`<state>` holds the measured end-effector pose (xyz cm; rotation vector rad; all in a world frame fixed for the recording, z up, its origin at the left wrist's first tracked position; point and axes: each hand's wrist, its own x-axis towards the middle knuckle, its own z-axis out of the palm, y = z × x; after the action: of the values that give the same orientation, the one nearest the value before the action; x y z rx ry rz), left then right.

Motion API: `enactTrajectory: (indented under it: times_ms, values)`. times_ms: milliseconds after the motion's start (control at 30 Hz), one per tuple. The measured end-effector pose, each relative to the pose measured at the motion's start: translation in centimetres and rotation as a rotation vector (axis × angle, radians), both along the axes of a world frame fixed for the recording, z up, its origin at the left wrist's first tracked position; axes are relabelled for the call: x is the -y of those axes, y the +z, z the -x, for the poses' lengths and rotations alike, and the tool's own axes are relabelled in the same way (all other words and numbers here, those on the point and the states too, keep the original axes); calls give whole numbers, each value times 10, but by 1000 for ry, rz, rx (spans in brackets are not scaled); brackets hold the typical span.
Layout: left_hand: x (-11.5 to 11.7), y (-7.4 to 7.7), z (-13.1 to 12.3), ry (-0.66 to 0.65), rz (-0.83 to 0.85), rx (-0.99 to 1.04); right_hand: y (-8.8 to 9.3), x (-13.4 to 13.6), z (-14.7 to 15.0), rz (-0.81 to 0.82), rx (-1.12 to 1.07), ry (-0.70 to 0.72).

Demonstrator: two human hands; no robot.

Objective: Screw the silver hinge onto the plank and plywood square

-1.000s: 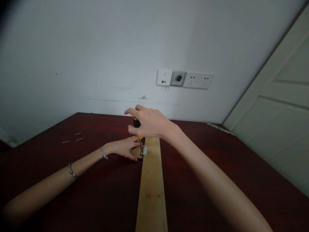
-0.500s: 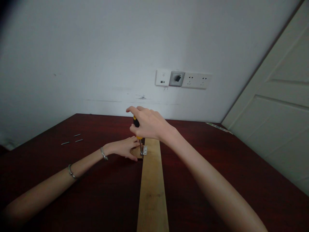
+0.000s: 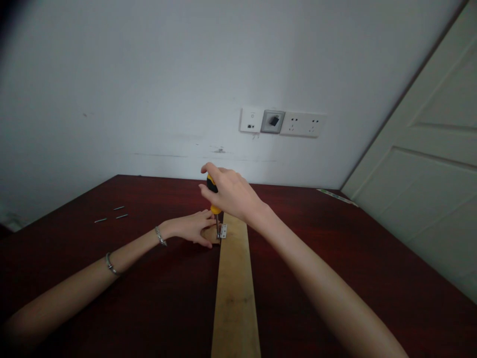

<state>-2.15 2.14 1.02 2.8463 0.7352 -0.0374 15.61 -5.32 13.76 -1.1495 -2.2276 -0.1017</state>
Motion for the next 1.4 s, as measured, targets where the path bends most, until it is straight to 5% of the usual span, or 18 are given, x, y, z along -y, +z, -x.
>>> enactTrajectory:
  times_ms: [400, 933, 1400]
  values:
    - [0, 0, 0, 9, 21, -8, 0, -7, -14, -75, -194, -4]
    - [-3, 2, -4, -79, 359, 505, 7, -12, -33, -237, -318, -73]
    - [0, 3, -6, -6, 417, 565, 17, -16, -48, -357, -508, -102]
